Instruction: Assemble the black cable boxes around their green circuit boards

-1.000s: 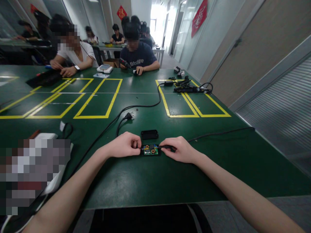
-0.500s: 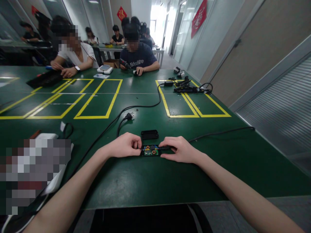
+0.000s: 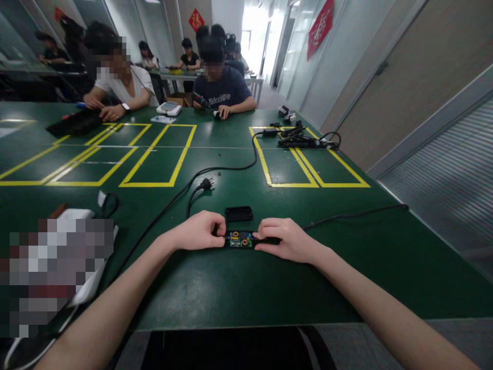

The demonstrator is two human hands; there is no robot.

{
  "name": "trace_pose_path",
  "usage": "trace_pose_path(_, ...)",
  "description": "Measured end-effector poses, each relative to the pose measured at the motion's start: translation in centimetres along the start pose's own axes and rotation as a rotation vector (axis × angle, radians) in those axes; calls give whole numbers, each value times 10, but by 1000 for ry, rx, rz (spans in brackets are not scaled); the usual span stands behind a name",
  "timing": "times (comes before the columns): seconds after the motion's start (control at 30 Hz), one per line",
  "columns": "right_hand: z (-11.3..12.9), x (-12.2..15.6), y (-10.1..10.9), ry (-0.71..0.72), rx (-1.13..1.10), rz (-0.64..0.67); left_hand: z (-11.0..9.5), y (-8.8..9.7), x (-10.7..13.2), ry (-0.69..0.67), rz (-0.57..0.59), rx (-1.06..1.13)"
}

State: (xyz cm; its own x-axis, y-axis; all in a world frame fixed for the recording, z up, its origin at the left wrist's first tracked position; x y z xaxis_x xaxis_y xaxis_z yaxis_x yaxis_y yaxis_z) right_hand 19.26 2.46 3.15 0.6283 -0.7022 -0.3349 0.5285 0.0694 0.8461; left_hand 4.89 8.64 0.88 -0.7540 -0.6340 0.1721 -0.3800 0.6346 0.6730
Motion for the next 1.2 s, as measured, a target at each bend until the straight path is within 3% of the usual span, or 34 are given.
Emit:
trace_pose_path(0.3,7,-5,4,38,-10,-30,-3,2,1,-32,-14,-29)
trace_pose_path(0.43,-8,-4,19,-28,-35,-179,-7,4,0,-83,-41,-58)
trace_pose_path(0.53,-25,-2,23,-132,22,-249,-12,13,0,-118,-135,-177)
trace_pose_path(0.77,-39,-4,-6,-200,53,-50,-18,18,5,-225,-273,-326)
trace_pose_path(1.0,-29,-8,6,-157,-70,-132,-17,8,3,-268,-202,-322)
trace_pose_path(1.2,-36,-7,10,-217,-281,-192,-28,4,3,-313,-190,-236)
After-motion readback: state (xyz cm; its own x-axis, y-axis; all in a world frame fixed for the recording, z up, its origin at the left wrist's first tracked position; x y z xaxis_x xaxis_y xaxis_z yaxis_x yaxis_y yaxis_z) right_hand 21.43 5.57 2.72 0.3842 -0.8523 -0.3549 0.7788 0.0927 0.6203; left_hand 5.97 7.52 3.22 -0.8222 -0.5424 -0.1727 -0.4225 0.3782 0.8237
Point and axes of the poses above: each hand's wrist, its own x-axis away from the middle knuckle, its own y-axis out of the back of the hand, z = x × y, the point moved 10 cm from there along -x, towards the middle knuckle, and after that the axes turned 4 degrees about -y, right-handed, at the moved point
